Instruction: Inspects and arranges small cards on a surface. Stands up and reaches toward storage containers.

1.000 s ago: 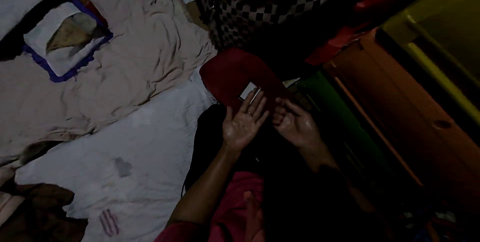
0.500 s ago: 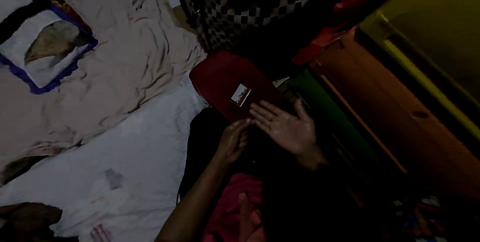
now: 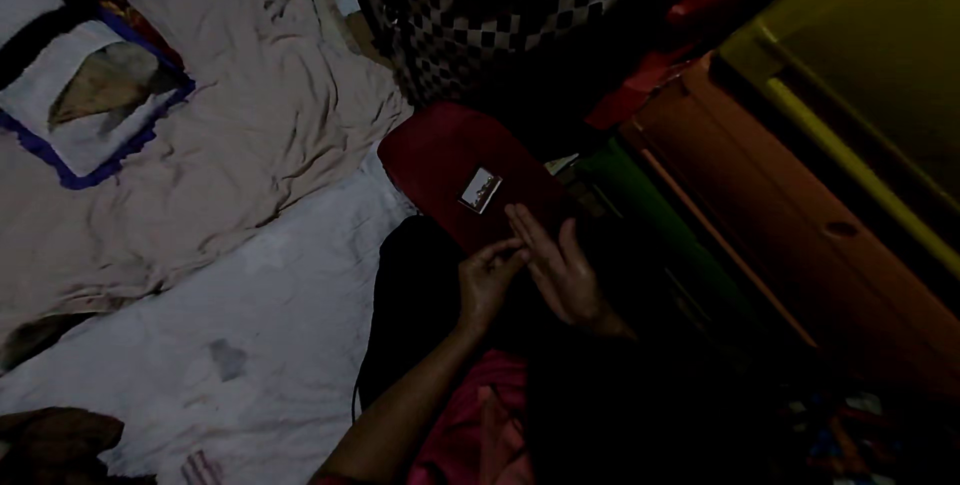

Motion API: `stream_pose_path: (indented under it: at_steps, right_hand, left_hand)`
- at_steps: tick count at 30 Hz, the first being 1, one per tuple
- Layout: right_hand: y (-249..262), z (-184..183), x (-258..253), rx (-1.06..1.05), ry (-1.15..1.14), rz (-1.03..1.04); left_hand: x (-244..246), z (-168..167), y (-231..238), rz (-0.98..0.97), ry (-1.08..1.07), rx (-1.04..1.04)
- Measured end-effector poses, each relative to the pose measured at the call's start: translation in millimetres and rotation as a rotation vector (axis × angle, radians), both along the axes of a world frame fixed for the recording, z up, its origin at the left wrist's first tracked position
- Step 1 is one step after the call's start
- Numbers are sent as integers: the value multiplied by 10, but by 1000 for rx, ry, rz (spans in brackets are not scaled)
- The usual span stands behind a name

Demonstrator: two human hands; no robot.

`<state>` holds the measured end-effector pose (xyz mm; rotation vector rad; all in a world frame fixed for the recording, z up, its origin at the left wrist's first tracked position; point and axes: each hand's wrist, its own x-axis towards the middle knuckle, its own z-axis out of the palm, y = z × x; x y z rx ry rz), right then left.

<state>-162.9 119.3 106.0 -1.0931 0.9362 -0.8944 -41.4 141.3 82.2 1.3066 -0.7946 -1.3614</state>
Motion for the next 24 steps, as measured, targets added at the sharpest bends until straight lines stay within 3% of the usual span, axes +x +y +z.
stream_pose_path:
  at_steps: [7,12,16,20,24]
  right_hand:
    - [-3,-21,-32,-3,-39,70]
    - [-133,-53,-97,79,-307,8]
    - [-152,-7,-100,34,-41,-107]
    - [-57,-42,-76,-251,301,-123]
    - [-9,-108,-65,-412,339,-129]
  left_hand:
    - [2,-52,9,50,28,-19]
    - [70,-11,-21,4,367,157]
    - [113,-49,-11,-52,508,163]
    - [144,-64,-1,-101,560,156]
    - [158,-52,0,-124,588,161]
